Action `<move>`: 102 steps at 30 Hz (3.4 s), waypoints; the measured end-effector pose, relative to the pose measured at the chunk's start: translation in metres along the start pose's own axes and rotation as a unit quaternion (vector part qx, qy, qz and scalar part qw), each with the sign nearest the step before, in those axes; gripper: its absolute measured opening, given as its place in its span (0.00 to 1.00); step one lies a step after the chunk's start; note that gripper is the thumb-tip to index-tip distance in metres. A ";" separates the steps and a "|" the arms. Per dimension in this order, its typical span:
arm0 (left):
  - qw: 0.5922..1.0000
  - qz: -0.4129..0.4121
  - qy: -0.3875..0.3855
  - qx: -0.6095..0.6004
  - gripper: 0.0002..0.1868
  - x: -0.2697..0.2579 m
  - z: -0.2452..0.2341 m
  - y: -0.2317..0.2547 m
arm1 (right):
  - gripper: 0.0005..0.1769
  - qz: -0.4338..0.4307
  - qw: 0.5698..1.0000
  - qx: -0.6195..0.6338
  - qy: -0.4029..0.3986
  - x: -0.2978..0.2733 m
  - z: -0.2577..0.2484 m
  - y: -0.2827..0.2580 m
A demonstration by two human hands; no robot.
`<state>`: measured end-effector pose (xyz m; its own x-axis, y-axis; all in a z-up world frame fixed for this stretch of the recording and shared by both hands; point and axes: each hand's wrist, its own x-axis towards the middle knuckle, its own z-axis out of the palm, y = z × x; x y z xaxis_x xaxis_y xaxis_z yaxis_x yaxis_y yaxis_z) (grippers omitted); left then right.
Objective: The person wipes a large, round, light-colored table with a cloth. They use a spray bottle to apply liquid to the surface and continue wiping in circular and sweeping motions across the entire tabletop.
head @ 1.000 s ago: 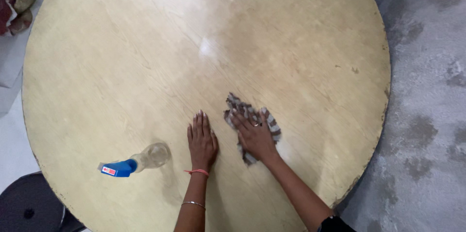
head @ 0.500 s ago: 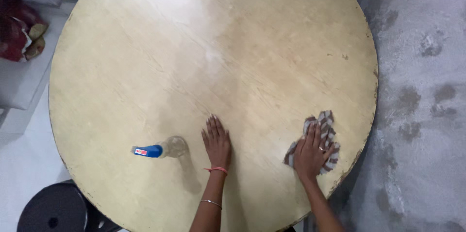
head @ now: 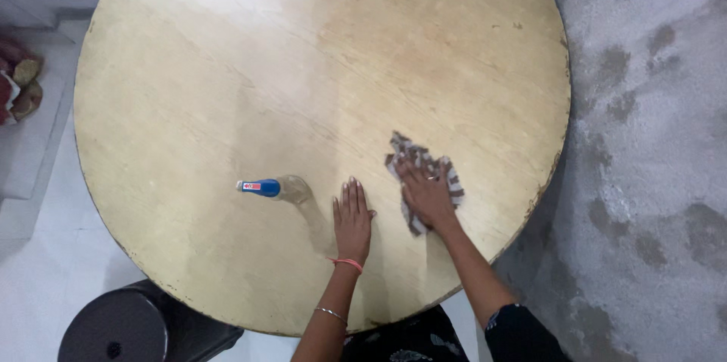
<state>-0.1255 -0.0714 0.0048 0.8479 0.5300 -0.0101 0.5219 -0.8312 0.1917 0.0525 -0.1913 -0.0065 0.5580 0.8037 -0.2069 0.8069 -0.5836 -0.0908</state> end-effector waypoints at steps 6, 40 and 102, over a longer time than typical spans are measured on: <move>0.997 -0.027 -0.077 -0.013 0.46 -0.014 -0.008 -0.013 | 0.34 0.186 0.970 0.049 0.146 -0.061 -0.001 0.050; 0.987 -0.141 -0.044 -0.069 0.51 -0.104 -0.020 -0.081 | 0.38 -0.159 0.981 0.020 0.110 -0.126 0.008 -0.127; 0.990 0.088 0.023 -0.111 0.31 0.149 -0.059 -0.403 | 0.36 0.133 0.979 0.059 0.141 0.271 -0.024 -0.390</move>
<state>-0.2146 0.3522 -0.0160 0.9163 0.3911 0.0865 0.3283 -0.8569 0.3973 -0.1059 0.2570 -0.0040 0.7895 0.6126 0.0366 0.6077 -0.7721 -0.1859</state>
